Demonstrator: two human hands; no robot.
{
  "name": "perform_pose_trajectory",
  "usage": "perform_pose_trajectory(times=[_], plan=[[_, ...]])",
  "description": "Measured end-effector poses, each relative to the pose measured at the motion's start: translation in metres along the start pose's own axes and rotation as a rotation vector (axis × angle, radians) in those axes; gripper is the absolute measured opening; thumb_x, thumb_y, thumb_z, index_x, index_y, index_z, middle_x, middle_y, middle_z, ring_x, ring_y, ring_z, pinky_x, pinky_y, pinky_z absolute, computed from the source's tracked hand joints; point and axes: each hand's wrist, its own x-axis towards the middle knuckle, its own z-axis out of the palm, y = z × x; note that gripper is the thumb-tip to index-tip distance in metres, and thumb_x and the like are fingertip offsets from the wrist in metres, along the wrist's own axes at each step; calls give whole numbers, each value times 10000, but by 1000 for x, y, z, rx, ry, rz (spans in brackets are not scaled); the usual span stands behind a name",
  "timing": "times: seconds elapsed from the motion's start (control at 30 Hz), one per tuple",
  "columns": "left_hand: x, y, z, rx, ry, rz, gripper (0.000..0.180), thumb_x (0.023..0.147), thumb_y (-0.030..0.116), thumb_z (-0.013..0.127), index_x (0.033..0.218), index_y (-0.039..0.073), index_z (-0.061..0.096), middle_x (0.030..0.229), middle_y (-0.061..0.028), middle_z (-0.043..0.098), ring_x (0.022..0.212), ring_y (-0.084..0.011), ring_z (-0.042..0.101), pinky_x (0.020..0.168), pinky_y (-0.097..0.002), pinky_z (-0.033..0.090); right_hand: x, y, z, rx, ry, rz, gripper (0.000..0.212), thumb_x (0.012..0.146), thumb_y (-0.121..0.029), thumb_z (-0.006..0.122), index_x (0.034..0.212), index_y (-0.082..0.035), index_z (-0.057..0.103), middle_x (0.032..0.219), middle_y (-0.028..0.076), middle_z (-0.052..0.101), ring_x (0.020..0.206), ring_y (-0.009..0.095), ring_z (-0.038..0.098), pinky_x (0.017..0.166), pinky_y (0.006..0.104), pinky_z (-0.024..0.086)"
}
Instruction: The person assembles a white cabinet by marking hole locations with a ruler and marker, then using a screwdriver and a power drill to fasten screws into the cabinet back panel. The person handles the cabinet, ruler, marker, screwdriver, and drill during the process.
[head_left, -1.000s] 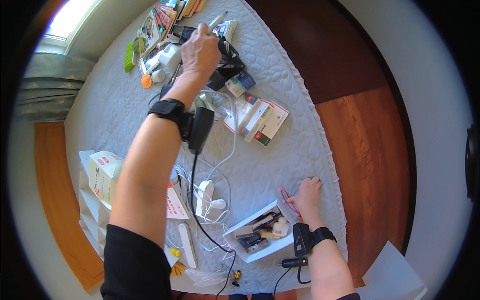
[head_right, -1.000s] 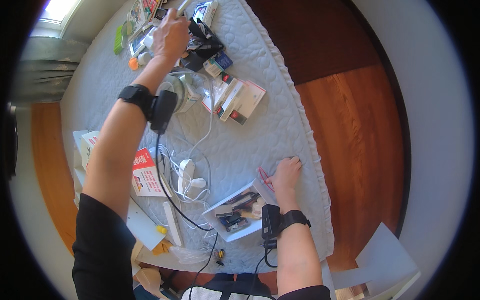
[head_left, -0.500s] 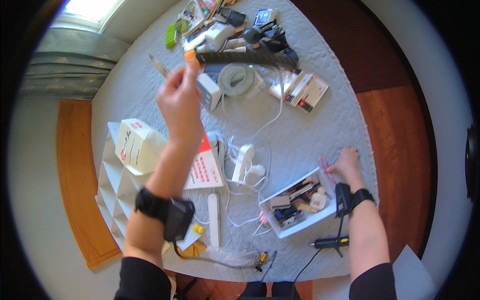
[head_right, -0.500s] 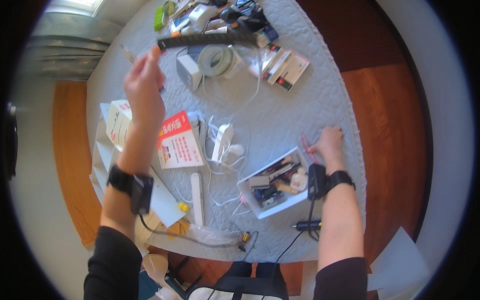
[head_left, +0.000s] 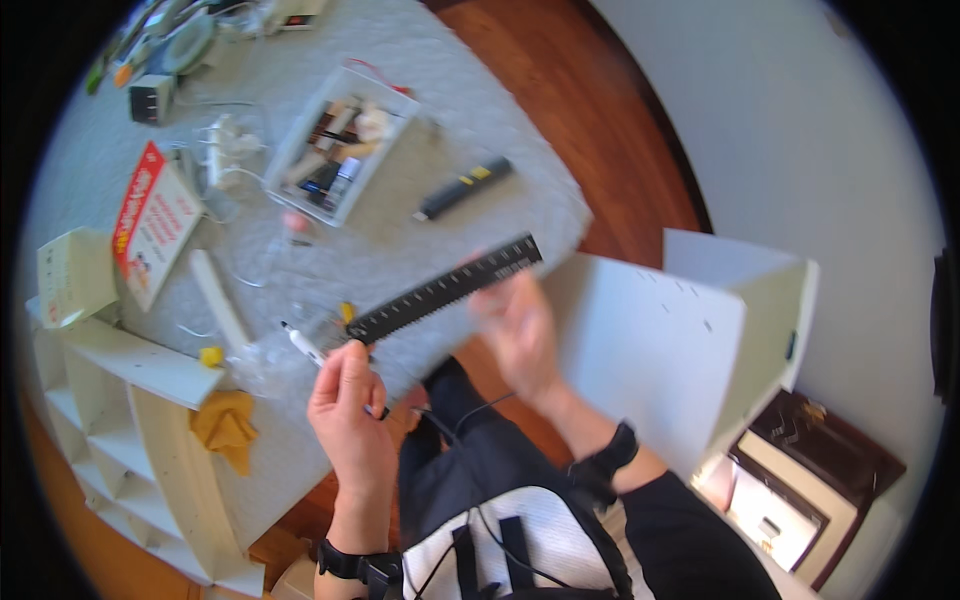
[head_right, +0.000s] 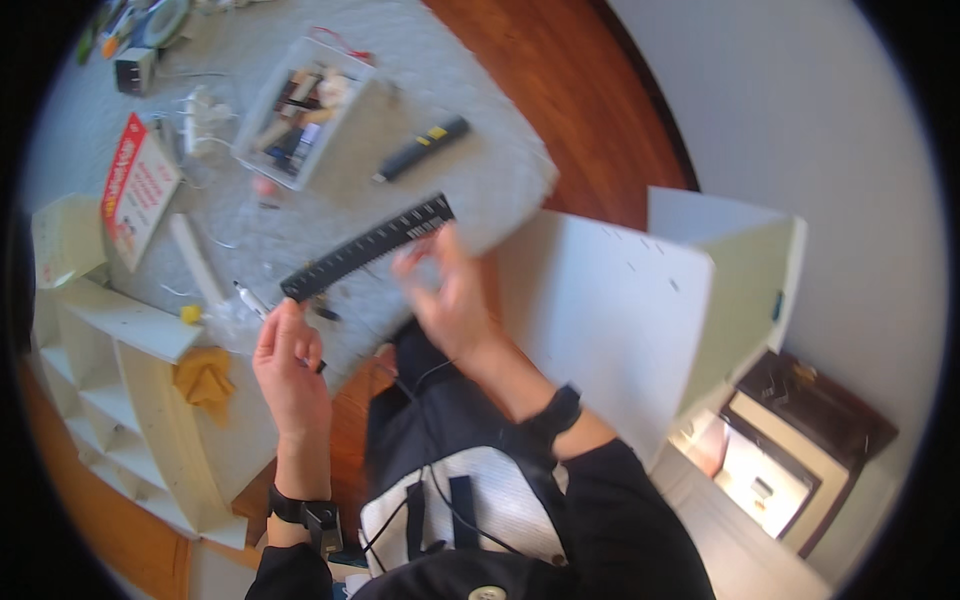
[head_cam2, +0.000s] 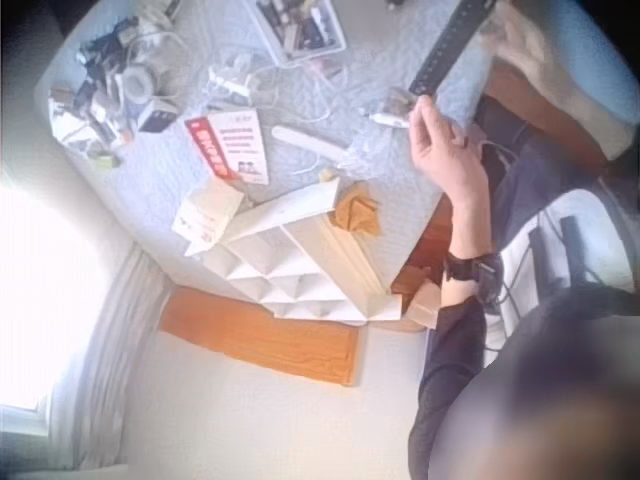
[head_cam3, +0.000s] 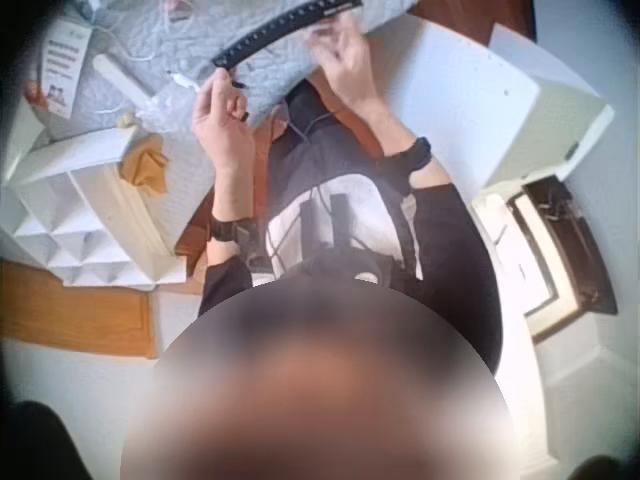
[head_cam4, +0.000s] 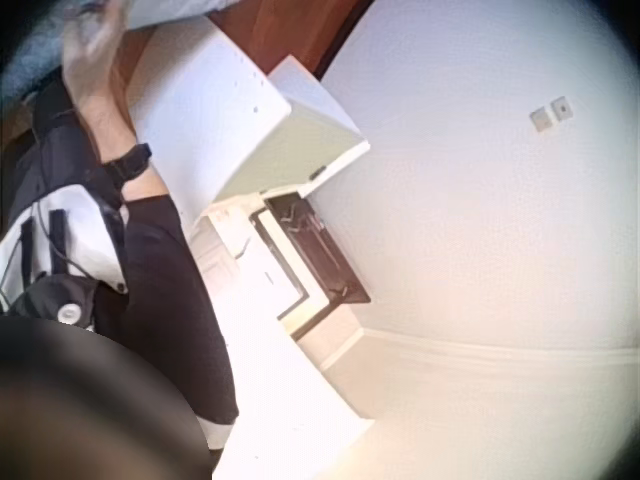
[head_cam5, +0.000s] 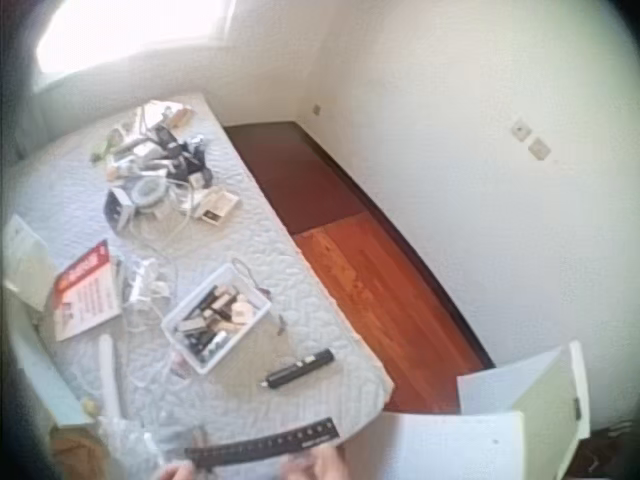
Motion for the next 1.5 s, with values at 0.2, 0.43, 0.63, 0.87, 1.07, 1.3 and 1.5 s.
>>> perform_pose_trajectory(times=[0.2,0.43,0.63,0.87,1.07,1.3,1.5], plan=[[-202,-138,-19,255,-344,-276,68,915,71,674,933,15,707,880,18,532,680,-48,456,577,-187,351,-254,-29,-62,169,363,291,249,1026,-211,508,1149,0,556,1070,97,638,946,125,609,844,279,490],[-298,-260,-24,480,-638,29,213,873,82,704,1080,31,710,816,-66,532,661,-136,509,597,-266,423,-322,-9,-248,-1053,368,23,571,873,-21,667,1402,-33,452,662,35,514,553,120,527,531,263,454],[-325,-342,16,503,-694,155,266,896,105,660,1157,49,659,863,-109,523,662,-229,562,595,-339,458,-291,31,-313,-1715,132,-266,578,790,24,610,1347,-123,559,814,74,560,708,249,481,689,378,427],[-354,-427,81,462,-627,237,302,917,80,600,1218,89,627,937,-155,522,711,-323,593,626,-410,476,-312,62,-351,-1880,74,-512,574,778,16,628,1343,-32,544,1160,89,577,1115,265,494,986,467,355],[-357,-459,78,409,-484,241,373,939,22,527,1301,101,566,943,-104,512,695,-204,509,653,-311,427,-312,63,-359,-1878,-169,-568,539,775,-8,588,1310,33,548,1482,84,447,1459,275,266,1195,487,174],[-339,-466,22,357,-422,57,411,953,8,471,1361,46,450,1082,-88,597,737,-118,588,688,-253,479,-316,59,-357,-1957,-319,-585,539,785,-63,609,1307,52,540,1453,102,478,1434,260,315,1197,495,182],[-324,-462,0,83,-409,-110,459,956,141,553,1373,37,393,1090,-75,607,783,-130,615,704,-264,493,-308,40,-354,-1974,-541,-547,620,772,-168,703,1314,70,516,1447,132,476,1397,264,373,1202,470,199]])
